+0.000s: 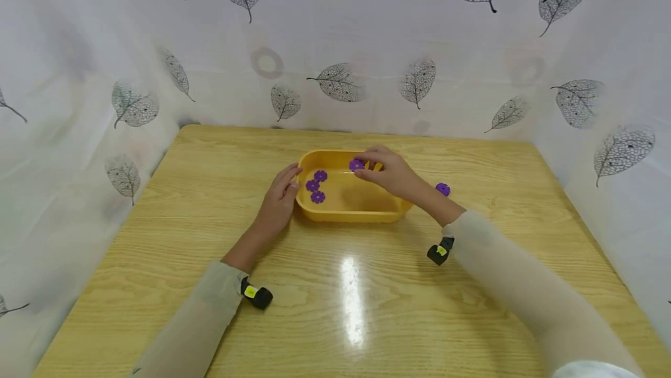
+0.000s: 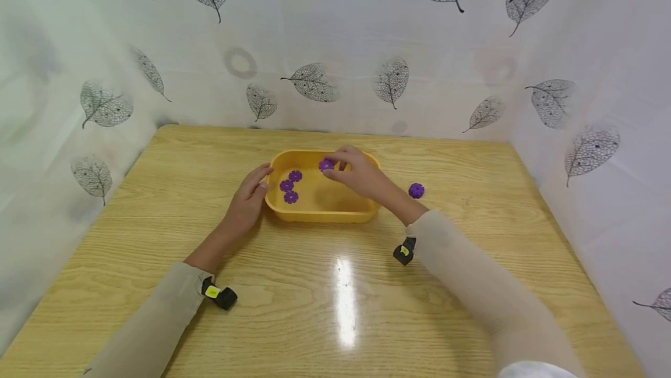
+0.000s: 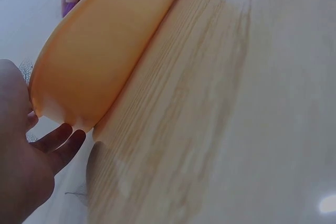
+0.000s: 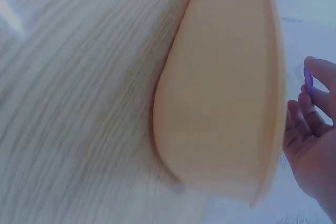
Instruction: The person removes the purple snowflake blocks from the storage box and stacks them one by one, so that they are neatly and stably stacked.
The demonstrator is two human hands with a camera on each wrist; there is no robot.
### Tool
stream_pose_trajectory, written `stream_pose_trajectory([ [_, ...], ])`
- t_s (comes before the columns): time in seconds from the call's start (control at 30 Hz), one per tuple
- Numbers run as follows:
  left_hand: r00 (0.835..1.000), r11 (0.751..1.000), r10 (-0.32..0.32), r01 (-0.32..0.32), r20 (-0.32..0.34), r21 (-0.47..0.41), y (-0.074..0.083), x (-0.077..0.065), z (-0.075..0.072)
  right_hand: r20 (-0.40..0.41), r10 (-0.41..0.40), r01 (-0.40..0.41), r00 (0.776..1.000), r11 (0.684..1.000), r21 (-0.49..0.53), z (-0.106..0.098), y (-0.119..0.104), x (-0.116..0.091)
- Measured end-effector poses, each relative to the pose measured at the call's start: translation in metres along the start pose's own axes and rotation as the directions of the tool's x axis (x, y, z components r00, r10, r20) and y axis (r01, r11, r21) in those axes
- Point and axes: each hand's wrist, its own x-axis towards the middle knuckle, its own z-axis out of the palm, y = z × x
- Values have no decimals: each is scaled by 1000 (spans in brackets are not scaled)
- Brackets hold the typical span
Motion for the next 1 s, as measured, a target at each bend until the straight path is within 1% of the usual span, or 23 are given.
stream_pose_trajectory([
  [0.2,1000,1000,-7,7,-1,6,0,0,0,-57,24,-25,998,999,-20,-20,13,-19],
  [0.43,1000,1000,-10,10,-1,1,-1,0,0,-102,83,-87,991,996,-34,-41,31,-41],
  [0.53,1000,1000,-7,7,-1,-4,-1,1,1,-131,114,-122,985,991,-56,-51,42,-52],
  [0.77,1000,1000,-12,12,2,-10,-3,0,2,-193,204,-225,960,970,-90,-71,73,-76],
  [0.93,1000,1000,-5,5,3,-8,-2,1,1,-199,247,-274,948,955,-118,-79,93,-93],
  [1.0,1000,1000,-4,4,2,-7,-1,1,0,-190,253,-280,948,951,-130,-80,99,-98],
])
